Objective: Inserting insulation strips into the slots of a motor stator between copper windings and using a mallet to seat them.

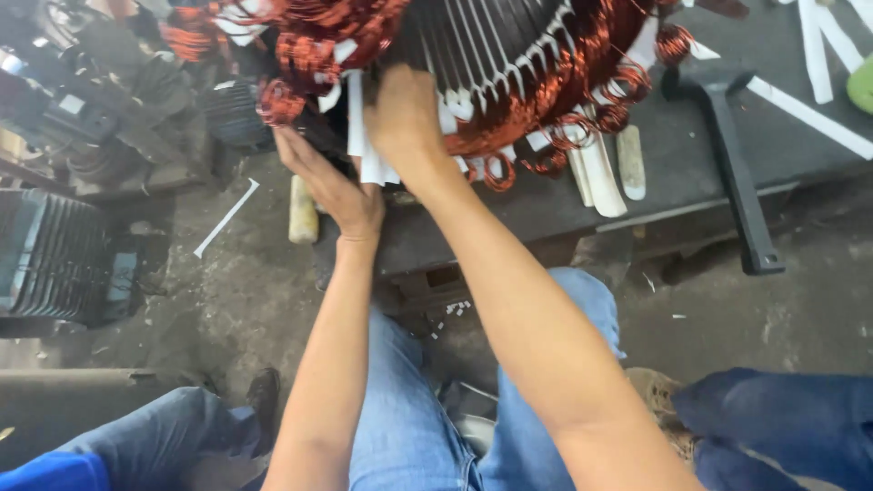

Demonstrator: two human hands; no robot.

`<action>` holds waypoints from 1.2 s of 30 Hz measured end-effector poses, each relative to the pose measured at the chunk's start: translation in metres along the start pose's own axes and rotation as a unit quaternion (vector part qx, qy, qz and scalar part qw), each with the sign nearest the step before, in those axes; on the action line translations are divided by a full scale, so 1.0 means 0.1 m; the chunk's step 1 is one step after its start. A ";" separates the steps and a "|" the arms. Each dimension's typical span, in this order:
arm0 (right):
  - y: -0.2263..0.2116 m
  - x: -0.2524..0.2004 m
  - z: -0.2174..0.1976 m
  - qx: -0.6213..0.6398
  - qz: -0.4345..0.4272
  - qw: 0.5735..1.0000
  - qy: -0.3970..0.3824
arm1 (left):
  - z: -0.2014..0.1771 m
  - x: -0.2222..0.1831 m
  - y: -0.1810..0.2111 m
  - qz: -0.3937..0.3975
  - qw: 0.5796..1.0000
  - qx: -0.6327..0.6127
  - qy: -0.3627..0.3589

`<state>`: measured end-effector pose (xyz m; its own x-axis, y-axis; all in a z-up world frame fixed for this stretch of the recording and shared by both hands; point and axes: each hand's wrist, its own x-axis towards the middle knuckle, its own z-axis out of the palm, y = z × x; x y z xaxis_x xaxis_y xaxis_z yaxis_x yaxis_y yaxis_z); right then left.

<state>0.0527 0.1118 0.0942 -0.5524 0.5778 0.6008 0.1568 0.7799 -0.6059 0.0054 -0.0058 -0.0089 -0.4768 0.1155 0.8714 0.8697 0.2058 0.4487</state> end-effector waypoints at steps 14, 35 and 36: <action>-0.39 -0.02 -0.30 0.086 0.154 0.981 -0.083 | -0.05 0.06 0.09 -0.028 0.999 0.005 0.022; 0.36 0.10 -1.00 -0.012 0.025 0.999 -0.028 | 0.02 0.01 -0.07 0.002 1.000 0.016 0.020; 0.36 0.05 -1.19 -0.008 0.017 0.999 -0.029 | 0.02 0.01 -0.07 0.003 0.999 0.021 0.028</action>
<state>0.1529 0.1709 0.1372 -0.5935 0.5888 0.5487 0.1889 0.7646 -0.6162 -0.0016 -0.0055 -0.0116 -0.4626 0.0636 0.8843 0.8660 0.2462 0.4353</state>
